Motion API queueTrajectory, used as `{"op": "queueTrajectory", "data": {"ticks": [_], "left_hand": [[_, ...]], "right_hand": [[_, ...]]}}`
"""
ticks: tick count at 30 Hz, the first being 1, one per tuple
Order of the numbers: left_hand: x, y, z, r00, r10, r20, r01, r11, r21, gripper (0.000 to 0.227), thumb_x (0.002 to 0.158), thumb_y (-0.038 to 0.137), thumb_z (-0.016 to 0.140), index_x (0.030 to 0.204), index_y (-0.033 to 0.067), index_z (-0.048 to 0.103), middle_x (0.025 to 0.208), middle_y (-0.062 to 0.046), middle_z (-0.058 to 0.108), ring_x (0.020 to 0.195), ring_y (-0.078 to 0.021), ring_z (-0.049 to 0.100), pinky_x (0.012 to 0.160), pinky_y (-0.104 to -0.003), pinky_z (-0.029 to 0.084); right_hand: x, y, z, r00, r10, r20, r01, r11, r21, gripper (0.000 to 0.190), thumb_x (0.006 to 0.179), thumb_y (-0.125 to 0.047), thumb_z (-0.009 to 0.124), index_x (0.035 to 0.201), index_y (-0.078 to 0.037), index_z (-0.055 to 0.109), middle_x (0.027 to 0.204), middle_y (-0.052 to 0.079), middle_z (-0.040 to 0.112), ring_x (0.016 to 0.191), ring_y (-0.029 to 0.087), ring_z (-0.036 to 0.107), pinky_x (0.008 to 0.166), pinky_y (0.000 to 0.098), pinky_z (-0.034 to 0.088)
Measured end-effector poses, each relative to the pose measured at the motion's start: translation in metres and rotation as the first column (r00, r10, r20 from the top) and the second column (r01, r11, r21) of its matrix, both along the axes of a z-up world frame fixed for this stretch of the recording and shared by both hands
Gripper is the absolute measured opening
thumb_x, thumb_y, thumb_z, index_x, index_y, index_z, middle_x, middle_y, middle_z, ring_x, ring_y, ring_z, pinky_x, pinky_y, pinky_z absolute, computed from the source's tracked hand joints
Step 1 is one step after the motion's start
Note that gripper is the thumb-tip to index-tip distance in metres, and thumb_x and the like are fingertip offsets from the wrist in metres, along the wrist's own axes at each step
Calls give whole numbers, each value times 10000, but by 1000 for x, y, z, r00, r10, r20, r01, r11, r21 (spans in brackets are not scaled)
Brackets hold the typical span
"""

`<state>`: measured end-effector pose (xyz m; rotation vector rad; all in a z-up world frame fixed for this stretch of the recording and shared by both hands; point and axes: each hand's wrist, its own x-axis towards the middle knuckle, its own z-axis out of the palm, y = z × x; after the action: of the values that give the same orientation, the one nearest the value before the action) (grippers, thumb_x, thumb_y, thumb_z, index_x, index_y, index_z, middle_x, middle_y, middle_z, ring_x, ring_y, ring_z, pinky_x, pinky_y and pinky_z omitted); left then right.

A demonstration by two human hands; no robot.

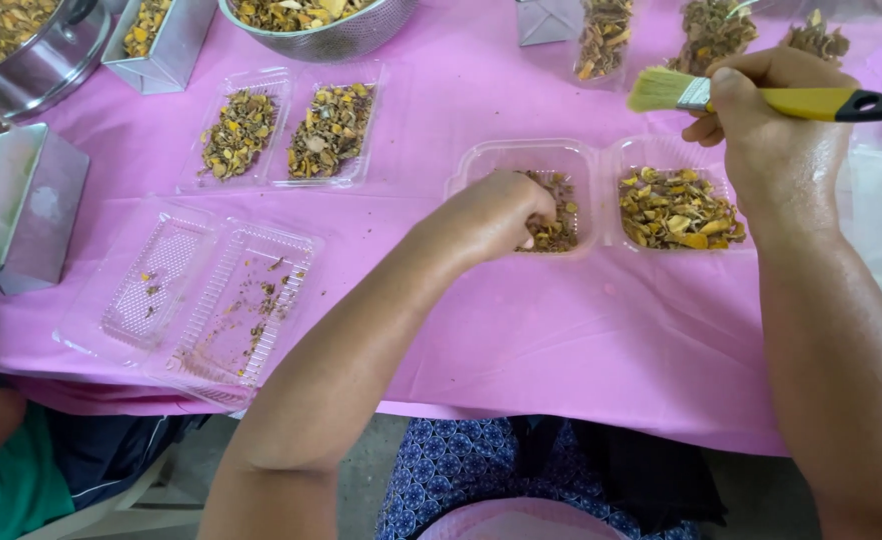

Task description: Sorting and packaging dried tea ingredients into plastic containers and bags using hands and a brush.

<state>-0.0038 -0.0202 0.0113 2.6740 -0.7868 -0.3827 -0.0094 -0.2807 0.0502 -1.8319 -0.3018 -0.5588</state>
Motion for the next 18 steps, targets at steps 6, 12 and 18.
{"op": "queueTrajectory", "data": {"ticks": [6,12,18], "left_hand": [[-7,-8,-14,990,-9,140,7,1000,13,383,539,-57,516,671,201,265,690,46,188,631,-149,225,575,-372,146],[6,4,-21,964,34,262,-14,997,-77,76,821,124,745,826,195,770,787,-16,740,839,-269,690,664,-439,536],[0,23,-3,928,373,-8,-359,886,-292,85,904,241,739,907,256,822,549,22,625,407,-119,416,441,-326,299]], "right_hand": [[-4,8,1,994,-74,-86,71,997,-35,173,1066,-118,575,1086,-25,720,767,109,709,649,120,706,728,239,612],[-3,7,-1,1000,-1,-28,0,999,-35,165,1107,-55,590,1117,63,705,789,168,695,661,182,708,640,279,611],[-12,27,-1,968,164,-192,-180,981,-72,84,1103,12,635,1139,51,700,873,173,718,701,180,722,612,235,603]]}}
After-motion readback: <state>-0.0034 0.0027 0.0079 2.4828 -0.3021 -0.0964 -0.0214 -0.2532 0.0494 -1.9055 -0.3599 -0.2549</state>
